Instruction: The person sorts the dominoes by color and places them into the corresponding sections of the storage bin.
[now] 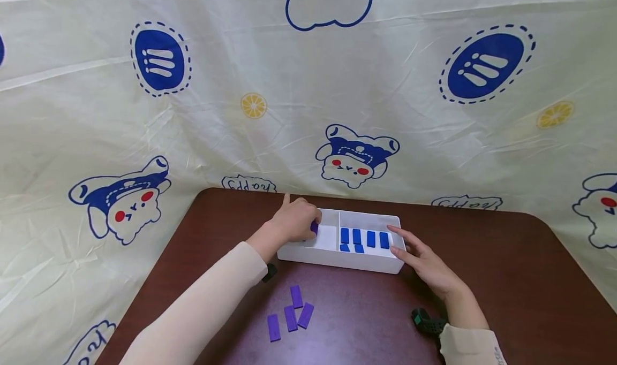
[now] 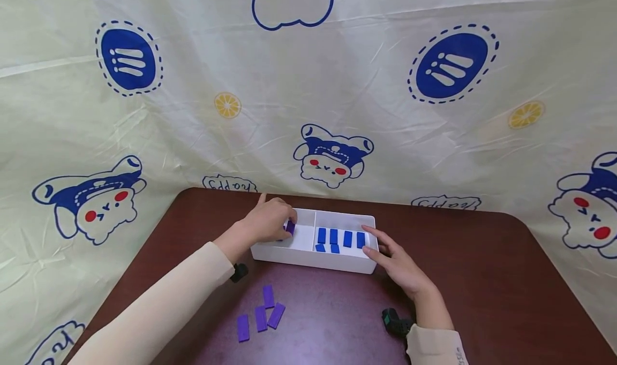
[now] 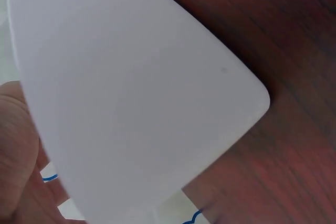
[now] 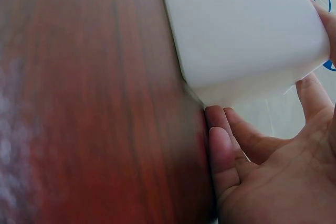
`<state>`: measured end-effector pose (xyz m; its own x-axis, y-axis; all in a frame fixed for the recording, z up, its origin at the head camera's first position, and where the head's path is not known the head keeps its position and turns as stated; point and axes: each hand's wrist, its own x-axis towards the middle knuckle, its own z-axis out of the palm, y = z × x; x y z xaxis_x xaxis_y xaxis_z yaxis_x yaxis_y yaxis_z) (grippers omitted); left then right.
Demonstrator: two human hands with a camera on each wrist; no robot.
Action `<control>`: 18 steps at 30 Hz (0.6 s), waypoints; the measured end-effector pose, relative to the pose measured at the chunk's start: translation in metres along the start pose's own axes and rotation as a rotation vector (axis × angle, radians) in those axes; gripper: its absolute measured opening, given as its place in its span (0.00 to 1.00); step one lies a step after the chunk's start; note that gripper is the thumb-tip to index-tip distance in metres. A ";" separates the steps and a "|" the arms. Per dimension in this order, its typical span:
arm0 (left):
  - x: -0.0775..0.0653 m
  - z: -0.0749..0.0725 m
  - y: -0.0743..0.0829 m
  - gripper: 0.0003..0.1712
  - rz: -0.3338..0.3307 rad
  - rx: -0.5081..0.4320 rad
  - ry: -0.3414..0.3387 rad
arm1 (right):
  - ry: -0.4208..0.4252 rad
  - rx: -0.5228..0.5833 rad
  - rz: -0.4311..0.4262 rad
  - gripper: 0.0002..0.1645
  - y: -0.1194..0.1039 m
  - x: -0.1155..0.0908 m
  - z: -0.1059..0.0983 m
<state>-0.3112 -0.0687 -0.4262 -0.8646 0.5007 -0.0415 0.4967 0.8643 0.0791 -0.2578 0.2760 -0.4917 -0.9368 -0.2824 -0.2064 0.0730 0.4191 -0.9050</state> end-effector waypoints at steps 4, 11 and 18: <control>0.004 0.003 0.003 0.15 -0.010 0.011 -0.012 | 0.001 -0.013 0.003 0.41 -0.001 0.000 -0.002; 0.011 0.007 0.007 0.14 -0.009 0.035 -0.008 | 0.011 -0.017 0.004 0.41 -0.003 0.000 -0.006; 0.011 0.014 0.009 0.15 -0.019 0.087 -0.035 | 0.008 -0.005 -0.009 0.40 0.001 0.000 -0.002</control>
<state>-0.3155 -0.0551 -0.4399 -0.8716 0.4842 -0.0766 0.4862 0.8738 -0.0088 -0.2581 0.2777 -0.4916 -0.9401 -0.2795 -0.1951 0.0625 0.4212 -0.9048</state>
